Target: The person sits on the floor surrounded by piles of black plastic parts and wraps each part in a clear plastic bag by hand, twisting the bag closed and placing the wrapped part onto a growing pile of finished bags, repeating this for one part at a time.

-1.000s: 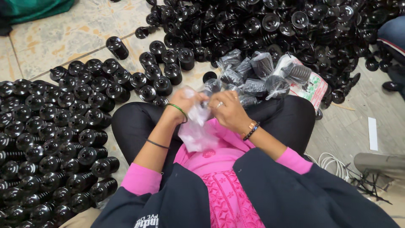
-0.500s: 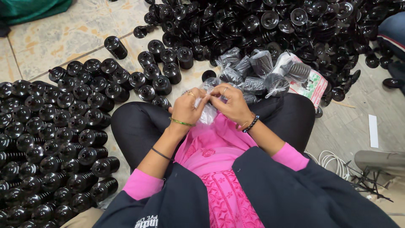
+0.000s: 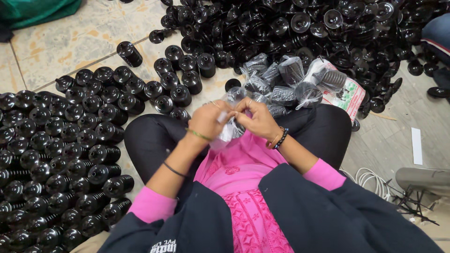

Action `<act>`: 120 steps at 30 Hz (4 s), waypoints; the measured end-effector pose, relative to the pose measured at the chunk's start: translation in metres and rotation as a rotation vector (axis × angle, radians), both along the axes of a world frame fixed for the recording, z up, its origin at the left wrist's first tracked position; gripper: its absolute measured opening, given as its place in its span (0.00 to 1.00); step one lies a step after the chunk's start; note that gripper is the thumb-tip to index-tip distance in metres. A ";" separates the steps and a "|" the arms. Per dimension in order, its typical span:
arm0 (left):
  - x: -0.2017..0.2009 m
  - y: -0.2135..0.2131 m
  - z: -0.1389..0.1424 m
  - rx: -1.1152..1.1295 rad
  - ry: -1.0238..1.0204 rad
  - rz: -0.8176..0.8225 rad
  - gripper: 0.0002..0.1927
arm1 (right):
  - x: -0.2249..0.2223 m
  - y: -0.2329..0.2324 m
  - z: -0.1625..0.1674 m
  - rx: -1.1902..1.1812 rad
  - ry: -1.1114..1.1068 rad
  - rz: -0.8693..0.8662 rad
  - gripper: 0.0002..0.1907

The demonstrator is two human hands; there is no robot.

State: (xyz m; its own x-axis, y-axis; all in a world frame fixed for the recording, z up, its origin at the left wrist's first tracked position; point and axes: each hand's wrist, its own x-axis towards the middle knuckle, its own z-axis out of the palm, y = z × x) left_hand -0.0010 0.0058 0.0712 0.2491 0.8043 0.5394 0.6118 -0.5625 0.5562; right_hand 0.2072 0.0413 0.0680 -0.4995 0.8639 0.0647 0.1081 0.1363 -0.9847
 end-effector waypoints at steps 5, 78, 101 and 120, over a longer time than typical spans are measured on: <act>0.011 -0.007 -0.008 -0.266 -0.144 0.105 0.05 | 0.000 0.004 0.001 0.495 -0.127 -0.067 0.03; -0.012 0.007 -0.013 -0.304 -0.523 0.456 0.09 | -0.045 0.050 -0.047 -0.181 0.293 0.108 0.16; -0.043 -0.055 -0.065 -1.337 -1.113 -0.372 0.15 | 0.035 0.014 -0.059 -0.679 0.087 0.322 0.13; -0.014 0.109 -0.092 -0.733 0.037 0.510 0.16 | -0.090 0.037 -0.112 -0.651 0.097 -0.803 0.19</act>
State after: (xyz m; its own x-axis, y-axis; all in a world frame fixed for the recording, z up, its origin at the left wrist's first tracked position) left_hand -0.0146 0.1146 -0.0213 -0.2265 0.9616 -0.1553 0.7147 0.2724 0.6442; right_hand 0.1174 0.0786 -0.0444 0.2208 0.8225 -0.5241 -0.1514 -0.5019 -0.8515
